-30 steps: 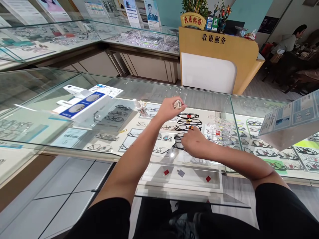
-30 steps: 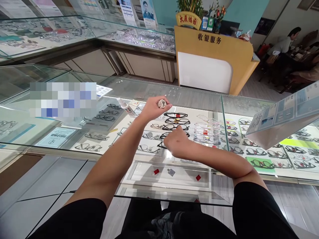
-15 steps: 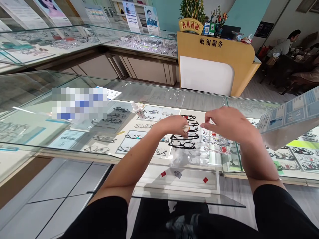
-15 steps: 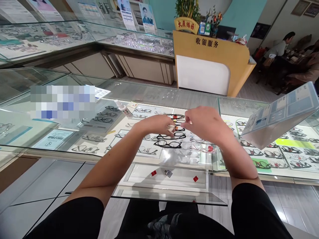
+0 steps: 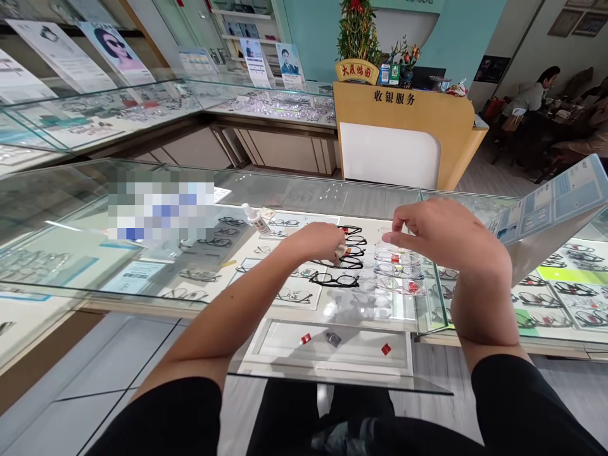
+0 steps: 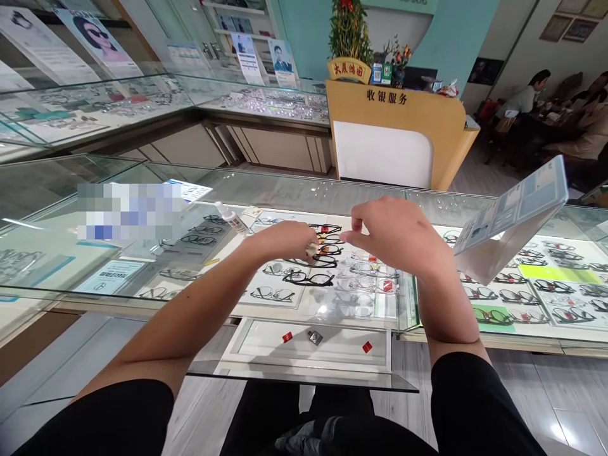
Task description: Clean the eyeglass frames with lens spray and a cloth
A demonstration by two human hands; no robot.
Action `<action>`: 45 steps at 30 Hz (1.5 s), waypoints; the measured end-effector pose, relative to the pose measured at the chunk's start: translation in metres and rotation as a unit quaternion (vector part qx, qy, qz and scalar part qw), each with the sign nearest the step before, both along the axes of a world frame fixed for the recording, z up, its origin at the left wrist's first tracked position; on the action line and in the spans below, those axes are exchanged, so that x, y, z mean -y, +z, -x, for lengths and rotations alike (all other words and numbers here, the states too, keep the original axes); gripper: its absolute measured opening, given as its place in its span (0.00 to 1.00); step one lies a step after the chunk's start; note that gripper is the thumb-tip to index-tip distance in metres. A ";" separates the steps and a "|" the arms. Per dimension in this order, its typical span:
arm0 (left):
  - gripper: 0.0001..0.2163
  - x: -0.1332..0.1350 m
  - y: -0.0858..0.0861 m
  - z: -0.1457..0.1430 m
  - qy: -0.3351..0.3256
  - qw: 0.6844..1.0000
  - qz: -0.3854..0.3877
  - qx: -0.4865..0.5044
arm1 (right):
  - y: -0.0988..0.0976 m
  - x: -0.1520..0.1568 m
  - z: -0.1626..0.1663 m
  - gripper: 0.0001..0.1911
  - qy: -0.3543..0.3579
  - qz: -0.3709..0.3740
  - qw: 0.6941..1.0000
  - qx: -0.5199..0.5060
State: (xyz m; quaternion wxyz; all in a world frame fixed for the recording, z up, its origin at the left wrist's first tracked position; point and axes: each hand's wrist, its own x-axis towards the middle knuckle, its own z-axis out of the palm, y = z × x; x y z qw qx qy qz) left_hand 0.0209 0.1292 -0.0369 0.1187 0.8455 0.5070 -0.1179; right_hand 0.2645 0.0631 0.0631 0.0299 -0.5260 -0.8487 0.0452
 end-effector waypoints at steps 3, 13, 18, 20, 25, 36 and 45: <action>0.12 -0.009 0.023 0.020 -0.024 0.991 0.045 0.120 | 0.003 -0.001 -0.012 0.14 -0.007 -0.024 0.999 -0.033; 0.19 0.004 0.083 -0.016 0.002 0.719 -0.172 0.674 | -0.002 -0.005 -0.011 0.16 0.023 -0.064 0.939 -0.338; 0.15 0.009 0.061 -0.036 -0.003 0.657 -0.154 0.738 | -0.015 -0.012 -0.001 0.16 0.077 -0.072 0.884 -0.456; 0.15 0.008 0.056 -0.036 -0.005 0.650 -0.135 0.748 | -0.017 -0.014 0.003 0.17 0.079 -0.066 0.877 -0.469; 0.20 0.003 0.053 -0.034 0.028 0.658 -0.116 0.743 | -0.018 -0.016 0.010 0.23 0.066 -0.081 0.868 -0.486; 0.20 0.001 0.057 -0.032 0.021 0.695 -0.147 0.703 | -0.021 -0.024 0.004 0.19 0.028 -0.154 0.876 -0.455; 0.20 -0.005 0.053 -0.024 0.061 0.710 -0.171 0.680 | -0.018 -0.031 -0.004 0.16 -0.151 -0.382 0.837 -0.363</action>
